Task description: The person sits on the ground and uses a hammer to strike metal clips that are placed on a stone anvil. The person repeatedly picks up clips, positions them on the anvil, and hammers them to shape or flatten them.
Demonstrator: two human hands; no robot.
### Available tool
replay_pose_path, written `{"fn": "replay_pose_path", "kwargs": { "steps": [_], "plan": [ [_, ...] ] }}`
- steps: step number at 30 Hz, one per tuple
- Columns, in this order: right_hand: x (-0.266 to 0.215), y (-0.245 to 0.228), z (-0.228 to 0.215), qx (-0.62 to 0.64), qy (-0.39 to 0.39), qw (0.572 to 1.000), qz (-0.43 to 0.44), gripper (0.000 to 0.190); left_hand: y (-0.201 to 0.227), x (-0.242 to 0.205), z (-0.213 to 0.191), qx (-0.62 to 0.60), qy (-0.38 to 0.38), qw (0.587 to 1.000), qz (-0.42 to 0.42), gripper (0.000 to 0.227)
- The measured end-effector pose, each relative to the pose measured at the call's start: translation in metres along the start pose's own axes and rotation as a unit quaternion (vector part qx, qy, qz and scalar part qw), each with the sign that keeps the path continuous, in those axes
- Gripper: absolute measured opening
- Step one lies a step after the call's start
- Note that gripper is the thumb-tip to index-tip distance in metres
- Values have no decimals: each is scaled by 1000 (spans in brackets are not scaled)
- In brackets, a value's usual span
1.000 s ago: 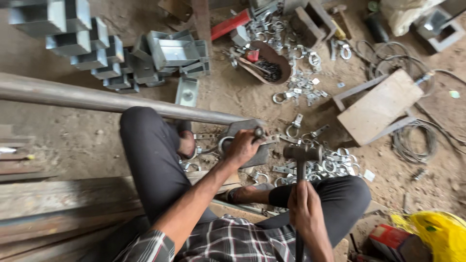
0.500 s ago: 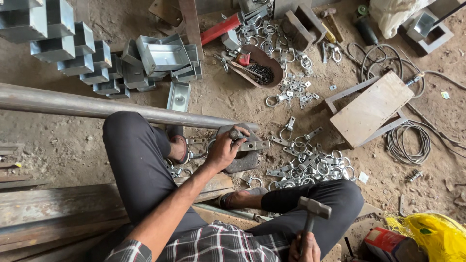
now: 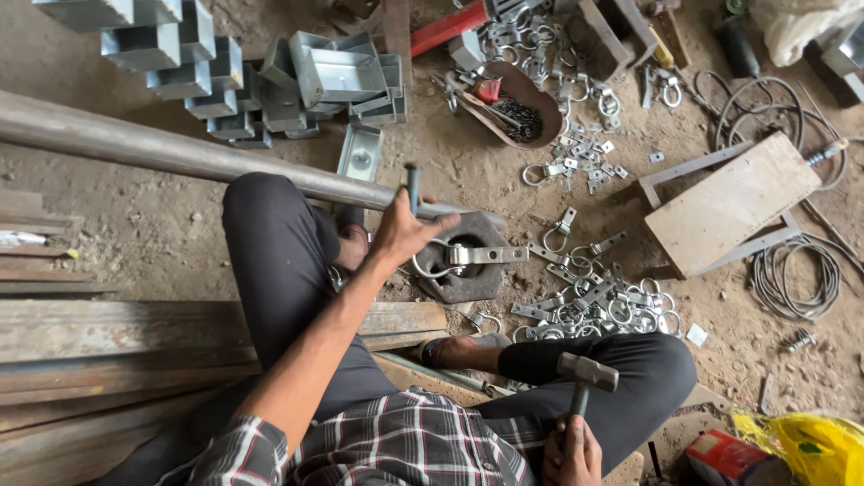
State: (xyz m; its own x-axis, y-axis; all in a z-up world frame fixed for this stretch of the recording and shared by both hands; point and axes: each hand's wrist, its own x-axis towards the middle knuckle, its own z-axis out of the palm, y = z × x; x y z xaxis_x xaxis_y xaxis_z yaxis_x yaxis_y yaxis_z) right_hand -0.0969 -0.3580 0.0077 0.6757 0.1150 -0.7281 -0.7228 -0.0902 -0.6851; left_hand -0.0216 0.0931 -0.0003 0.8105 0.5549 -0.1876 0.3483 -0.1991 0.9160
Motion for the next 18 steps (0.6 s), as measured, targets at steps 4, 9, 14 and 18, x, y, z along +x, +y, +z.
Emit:
{"fn": "replay_pose_path", "kwargs": {
  "steps": [4,9,14,18],
  "plan": [
    [-4,-10,5,-30,8,1000,2,41,-17,-8,13,82,-25,995,-53,97],
    [-16,-21,11,-50,32,998,36,41,-35,-7,16,62,-70,980,-174,97],
    [-21,-25,17,-44,24,998,33,42,-42,-5,6,32,-107,979,-171,103],
    [-22,-27,17,-58,20,998,32,42,-42,-7,6,63,-125,970,-197,96]
  ]
}}
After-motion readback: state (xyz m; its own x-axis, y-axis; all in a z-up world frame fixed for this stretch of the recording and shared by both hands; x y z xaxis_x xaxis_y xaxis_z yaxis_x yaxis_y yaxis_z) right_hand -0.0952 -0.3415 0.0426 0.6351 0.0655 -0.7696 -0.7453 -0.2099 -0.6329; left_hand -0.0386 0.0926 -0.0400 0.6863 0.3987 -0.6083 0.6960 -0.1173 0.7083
